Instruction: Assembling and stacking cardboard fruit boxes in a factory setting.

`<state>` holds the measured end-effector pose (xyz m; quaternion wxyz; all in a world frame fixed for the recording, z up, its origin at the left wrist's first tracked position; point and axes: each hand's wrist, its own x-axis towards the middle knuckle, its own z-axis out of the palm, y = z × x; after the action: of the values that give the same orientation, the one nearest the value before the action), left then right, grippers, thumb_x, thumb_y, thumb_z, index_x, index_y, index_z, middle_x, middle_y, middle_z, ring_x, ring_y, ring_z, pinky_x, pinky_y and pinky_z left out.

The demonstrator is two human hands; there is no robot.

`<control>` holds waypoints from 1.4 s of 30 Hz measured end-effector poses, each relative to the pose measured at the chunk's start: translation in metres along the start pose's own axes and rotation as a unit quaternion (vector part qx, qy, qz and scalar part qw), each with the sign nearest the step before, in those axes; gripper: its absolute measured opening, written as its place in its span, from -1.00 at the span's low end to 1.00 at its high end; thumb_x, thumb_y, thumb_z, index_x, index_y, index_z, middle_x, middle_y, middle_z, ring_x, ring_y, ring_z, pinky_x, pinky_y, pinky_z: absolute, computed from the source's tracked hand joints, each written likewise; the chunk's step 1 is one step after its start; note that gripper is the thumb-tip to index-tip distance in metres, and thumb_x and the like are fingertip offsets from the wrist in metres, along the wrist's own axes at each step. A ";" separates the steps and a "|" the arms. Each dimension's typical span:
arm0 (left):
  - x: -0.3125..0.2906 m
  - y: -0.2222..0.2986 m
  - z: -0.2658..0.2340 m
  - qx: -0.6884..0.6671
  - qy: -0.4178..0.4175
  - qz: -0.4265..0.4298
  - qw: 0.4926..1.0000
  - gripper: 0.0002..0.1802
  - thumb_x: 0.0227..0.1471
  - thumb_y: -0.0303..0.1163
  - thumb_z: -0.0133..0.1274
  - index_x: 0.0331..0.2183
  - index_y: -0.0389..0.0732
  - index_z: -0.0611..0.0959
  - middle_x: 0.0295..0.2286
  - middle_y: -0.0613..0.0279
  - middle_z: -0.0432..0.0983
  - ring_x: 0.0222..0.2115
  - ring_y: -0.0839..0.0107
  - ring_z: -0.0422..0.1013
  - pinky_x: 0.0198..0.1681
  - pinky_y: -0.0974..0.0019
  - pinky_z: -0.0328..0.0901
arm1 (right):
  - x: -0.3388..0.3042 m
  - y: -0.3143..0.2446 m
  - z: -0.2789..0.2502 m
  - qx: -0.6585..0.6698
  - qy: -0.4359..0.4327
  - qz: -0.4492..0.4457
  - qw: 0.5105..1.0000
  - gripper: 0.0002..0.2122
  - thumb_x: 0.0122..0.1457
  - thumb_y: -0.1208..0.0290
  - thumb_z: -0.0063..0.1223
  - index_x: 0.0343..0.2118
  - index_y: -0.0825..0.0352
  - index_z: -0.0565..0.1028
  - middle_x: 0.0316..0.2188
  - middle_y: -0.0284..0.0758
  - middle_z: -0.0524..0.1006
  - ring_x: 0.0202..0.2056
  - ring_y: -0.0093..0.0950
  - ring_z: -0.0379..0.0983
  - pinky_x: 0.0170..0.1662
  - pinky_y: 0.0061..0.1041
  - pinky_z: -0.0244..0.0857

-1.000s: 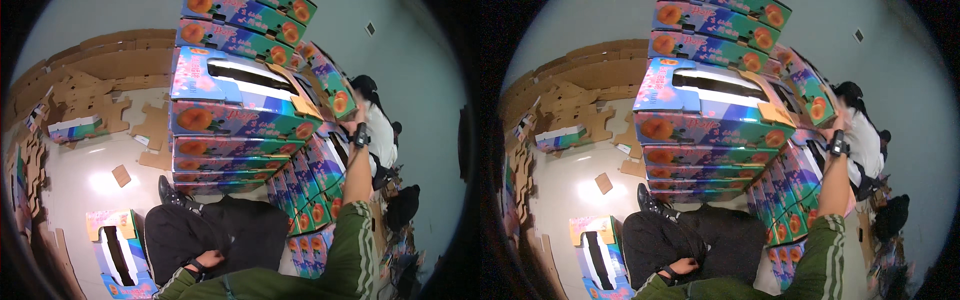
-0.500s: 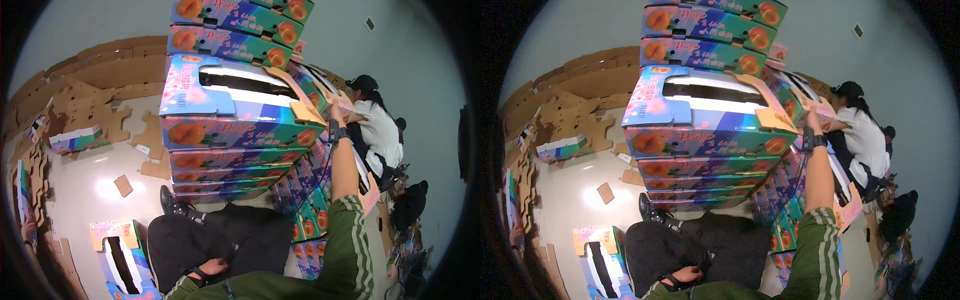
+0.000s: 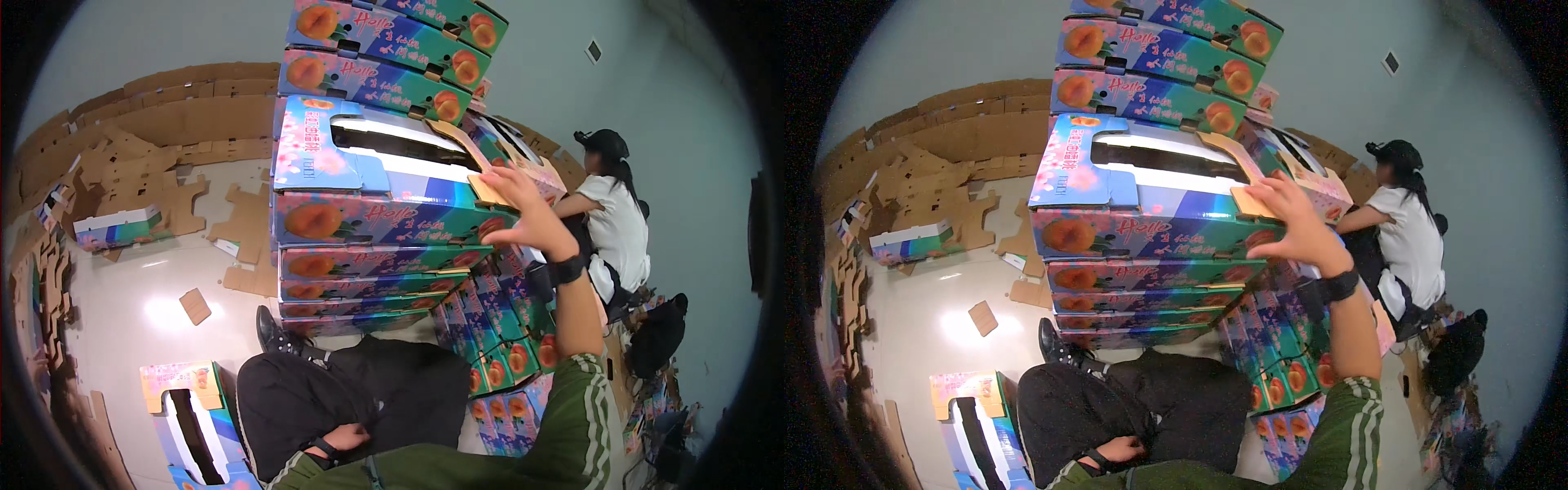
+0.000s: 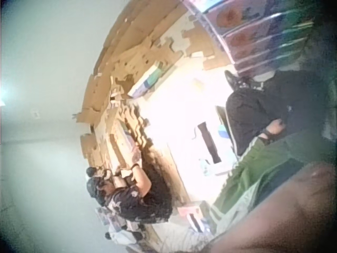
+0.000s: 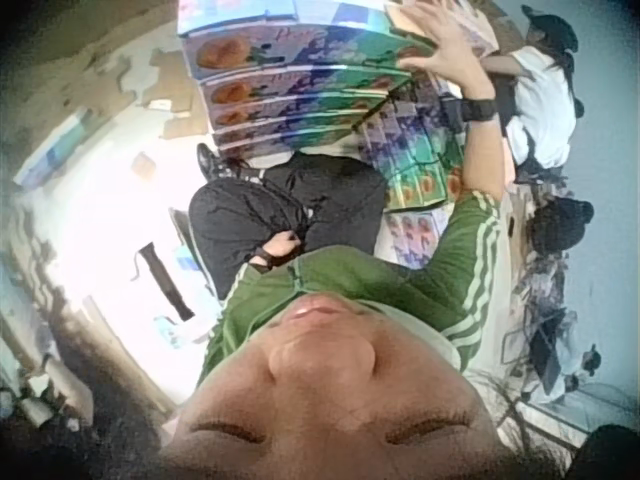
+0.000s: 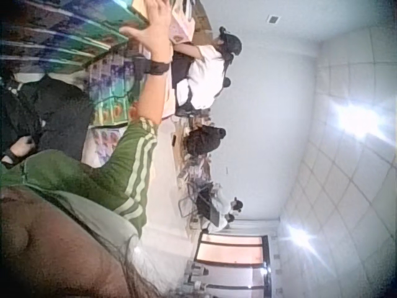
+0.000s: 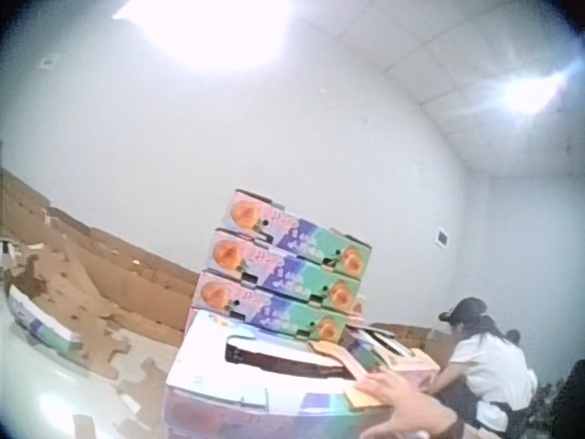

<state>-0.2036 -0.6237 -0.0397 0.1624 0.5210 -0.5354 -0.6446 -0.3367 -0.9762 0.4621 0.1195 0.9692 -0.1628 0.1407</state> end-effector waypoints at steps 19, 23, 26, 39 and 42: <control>-0.012 0.002 -0.001 -0.039 0.051 -0.003 0.998 -0.51 0.15 -0.05 0.00 -0.13 -0.29 0.64 -0.19 -0.05 0.59 -0.14 0.02 0.49 -0.06 0.10 0.34 | 0.001 -0.099 -0.059 -0.049 -0.007 0.047 0.998 -0.06 -0.42 0.01 0.52 0.19 0.14 0.40 -0.02 -0.15 0.39 0.05 -0.13 0.30 0.11 -0.20 0.19; -0.009 0.001 0.002 -0.059 0.061 -0.008 0.996 -0.55 0.09 -0.07 0.05 -0.22 -0.29 0.67 -0.24 -0.07 0.62 -0.14 -0.02 0.51 -0.08 0.11 0.37 | -0.079 -0.140 -0.103 -0.151 0.056 0.134 0.978 -0.05 -0.45 0.08 0.52 0.19 0.10 0.41 -0.02 -0.11 0.37 0.00 -0.11 0.35 0.11 -0.23 0.21; -0.004 0.015 0.003 -0.038 0.053 0.002 0.998 -0.55 0.08 -0.06 0.06 -0.23 -0.28 0.68 -0.24 -0.07 0.62 -0.13 -0.03 0.51 -0.07 0.10 0.37 | -0.134 -0.160 -0.134 -0.065 0.081 0.281 0.954 -0.05 -0.43 0.17 0.54 0.20 0.23 0.38 -0.02 -0.14 0.36 0.03 -0.18 0.36 0.12 -0.28 0.23; -0.006 0.014 0.001 -0.023 0.073 0.005 0.997 -0.53 0.06 -0.05 0.09 -0.25 -0.30 0.68 -0.29 -0.06 0.63 -0.18 -0.03 0.53 -0.08 0.10 0.38 | -0.195 -0.031 -0.067 -0.101 -0.037 0.523 0.846 -0.21 -0.15 0.04 0.45 0.13 0.40 0.43 -0.25 -0.02 0.62 -0.27 -0.30 0.59 -0.16 -0.37 0.42; -0.004 0.010 0.003 -0.041 0.056 -0.003 0.998 -0.52 0.09 -0.05 0.08 -0.20 -0.31 0.66 -0.28 -0.05 0.63 -0.19 0.02 0.53 -0.10 0.12 0.38 | -0.197 -0.029 -0.062 -0.049 0.008 0.516 0.855 -0.18 -0.16 -0.07 0.42 0.13 0.39 0.43 -0.24 0.00 0.62 -0.26 -0.21 0.60 -0.15 -0.31 0.42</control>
<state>-0.2074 -0.6226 -0.0295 0.2116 0.5507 -0.4975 -0.6359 -0.5200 -0.8772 0.4532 0.0783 0.7378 -0.6454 0.1819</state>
